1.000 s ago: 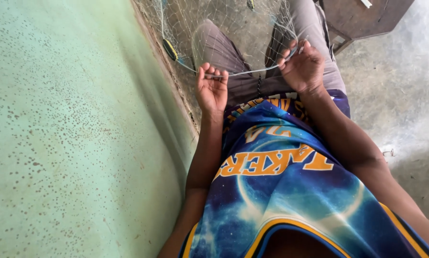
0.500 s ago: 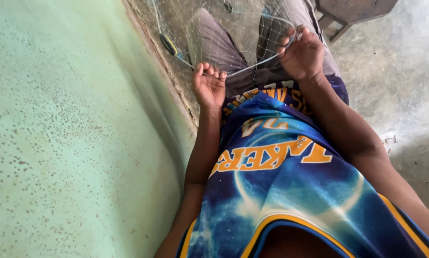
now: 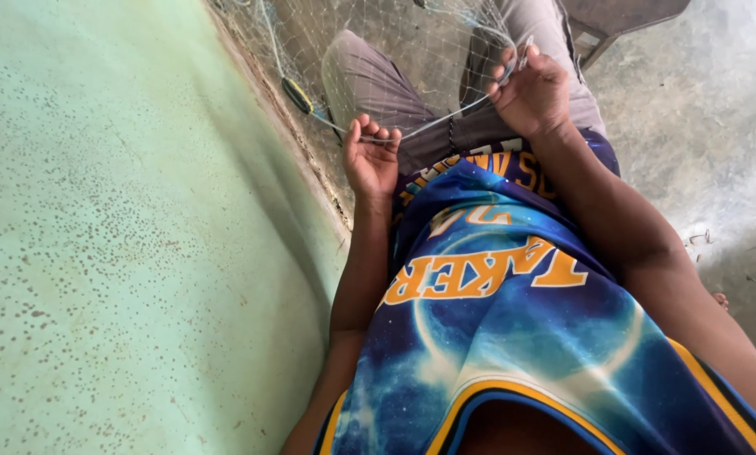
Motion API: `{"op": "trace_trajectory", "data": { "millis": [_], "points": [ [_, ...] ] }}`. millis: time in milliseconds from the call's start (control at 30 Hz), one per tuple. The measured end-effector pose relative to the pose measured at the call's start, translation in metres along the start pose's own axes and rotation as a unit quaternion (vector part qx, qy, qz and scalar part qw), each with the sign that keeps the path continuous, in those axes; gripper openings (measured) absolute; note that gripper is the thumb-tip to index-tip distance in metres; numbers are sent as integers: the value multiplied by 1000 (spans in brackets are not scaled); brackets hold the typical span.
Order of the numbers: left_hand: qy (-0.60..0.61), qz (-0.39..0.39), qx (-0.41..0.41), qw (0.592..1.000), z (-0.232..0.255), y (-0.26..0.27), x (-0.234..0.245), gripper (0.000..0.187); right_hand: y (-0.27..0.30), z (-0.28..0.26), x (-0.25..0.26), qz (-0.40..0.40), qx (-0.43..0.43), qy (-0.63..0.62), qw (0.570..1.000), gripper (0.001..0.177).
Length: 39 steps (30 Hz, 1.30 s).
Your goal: The person is repairing a fishing net by hand, using a small white shuttle to weave and tie knots in the nylon mesh.
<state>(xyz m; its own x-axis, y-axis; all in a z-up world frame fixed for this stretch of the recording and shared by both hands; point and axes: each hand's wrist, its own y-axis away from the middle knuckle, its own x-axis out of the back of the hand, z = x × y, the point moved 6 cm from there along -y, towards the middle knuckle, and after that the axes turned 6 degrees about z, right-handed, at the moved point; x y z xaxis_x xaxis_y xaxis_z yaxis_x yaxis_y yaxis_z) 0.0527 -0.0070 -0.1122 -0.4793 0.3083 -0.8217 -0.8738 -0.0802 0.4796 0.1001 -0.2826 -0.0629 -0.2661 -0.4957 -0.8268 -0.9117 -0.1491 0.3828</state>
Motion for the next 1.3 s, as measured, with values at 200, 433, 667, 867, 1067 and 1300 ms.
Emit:
{"op": "trace_trajectory", "data": {
  "millis": [200,433,667,867,1067,1300],
  "points": [
    [16,-35,5,999,1,-2,-2,16,-1,3,-9,-5,4,21,1000,10],
    [18,-90,16,996,5,4,-14,15,-7,3,2,31,-2,27,999,9],
    [-15,-85,7,996,4,12,-25,9,-7,5,-1,17,-12,30,999,10],
    [-48,-74,-11,996,5,16,-32,8,-8,4,1,16,-13,28,999,10],
    [-83,-69,-17,994,5,14,-30,7,-7,5,-2,3,-15,20,1000,10],
    [-18,-88,53,995,1,1,-12,10,-2,3,-14,-31,-14,19,999,10]
  ]
}}
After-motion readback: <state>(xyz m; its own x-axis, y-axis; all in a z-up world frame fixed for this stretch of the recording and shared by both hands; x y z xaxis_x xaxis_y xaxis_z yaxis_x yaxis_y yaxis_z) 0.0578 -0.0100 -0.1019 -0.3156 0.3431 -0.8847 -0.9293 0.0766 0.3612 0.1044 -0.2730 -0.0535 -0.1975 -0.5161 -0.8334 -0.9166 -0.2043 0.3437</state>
